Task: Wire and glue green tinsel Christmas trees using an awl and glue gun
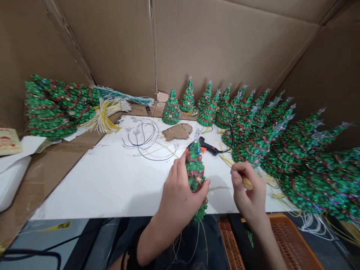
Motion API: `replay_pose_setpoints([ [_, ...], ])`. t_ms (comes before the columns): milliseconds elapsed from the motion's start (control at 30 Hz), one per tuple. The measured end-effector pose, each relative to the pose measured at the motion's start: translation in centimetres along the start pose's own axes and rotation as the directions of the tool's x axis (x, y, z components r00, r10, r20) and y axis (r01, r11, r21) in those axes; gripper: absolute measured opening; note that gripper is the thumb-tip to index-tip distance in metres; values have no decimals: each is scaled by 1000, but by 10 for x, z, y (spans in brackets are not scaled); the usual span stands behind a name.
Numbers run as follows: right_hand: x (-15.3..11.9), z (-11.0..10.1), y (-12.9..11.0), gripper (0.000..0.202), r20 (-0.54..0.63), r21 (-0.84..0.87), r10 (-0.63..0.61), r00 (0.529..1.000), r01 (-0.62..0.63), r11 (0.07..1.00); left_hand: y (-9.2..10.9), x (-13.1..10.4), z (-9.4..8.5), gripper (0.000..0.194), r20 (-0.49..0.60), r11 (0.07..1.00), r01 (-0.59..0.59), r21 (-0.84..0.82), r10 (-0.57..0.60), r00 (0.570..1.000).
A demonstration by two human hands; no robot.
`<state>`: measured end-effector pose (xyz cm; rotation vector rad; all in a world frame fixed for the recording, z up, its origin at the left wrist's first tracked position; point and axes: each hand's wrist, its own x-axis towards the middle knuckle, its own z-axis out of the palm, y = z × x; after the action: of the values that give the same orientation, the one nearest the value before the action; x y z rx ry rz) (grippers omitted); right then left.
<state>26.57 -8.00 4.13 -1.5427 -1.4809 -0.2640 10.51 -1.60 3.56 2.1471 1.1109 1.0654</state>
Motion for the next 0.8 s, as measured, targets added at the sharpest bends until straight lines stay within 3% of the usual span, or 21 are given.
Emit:
replay_pose_setpoints([
  [167,-6,16,-2,26,44,-3,65,997,-65,998,-2,5,-13,64,58,976,181,-121,-176,983],
  [367,-4,27,2,24,154,116,255,954,-274,955,-5,9,-24,64,135,909,350,-226,-327,935],
  [433,-3,27,-2,30,92,216,320,943,-332,918,-6,9,-24,64,144,904,357,-236,-330,933],
  [500,-1,28,-10,24,-44,312,386,922,-354,882,-7,8,-24,66,142,905,354,-234,-329,934],
  [567,1,28,-18,20,-178,405,432,884,-335,851,-8,7,-24,67,145,909,350,-228,-324,935],
  [667,4,27,-31,26,-263,595,446,855,-221,773,-9,7,-24,66,146,919,329,-218,-303,942],
  [800,-3,24,-45,39,-294,655,300,907,-37,755,-11,7,-24,64,131,931,291,-219,-267,955],
])
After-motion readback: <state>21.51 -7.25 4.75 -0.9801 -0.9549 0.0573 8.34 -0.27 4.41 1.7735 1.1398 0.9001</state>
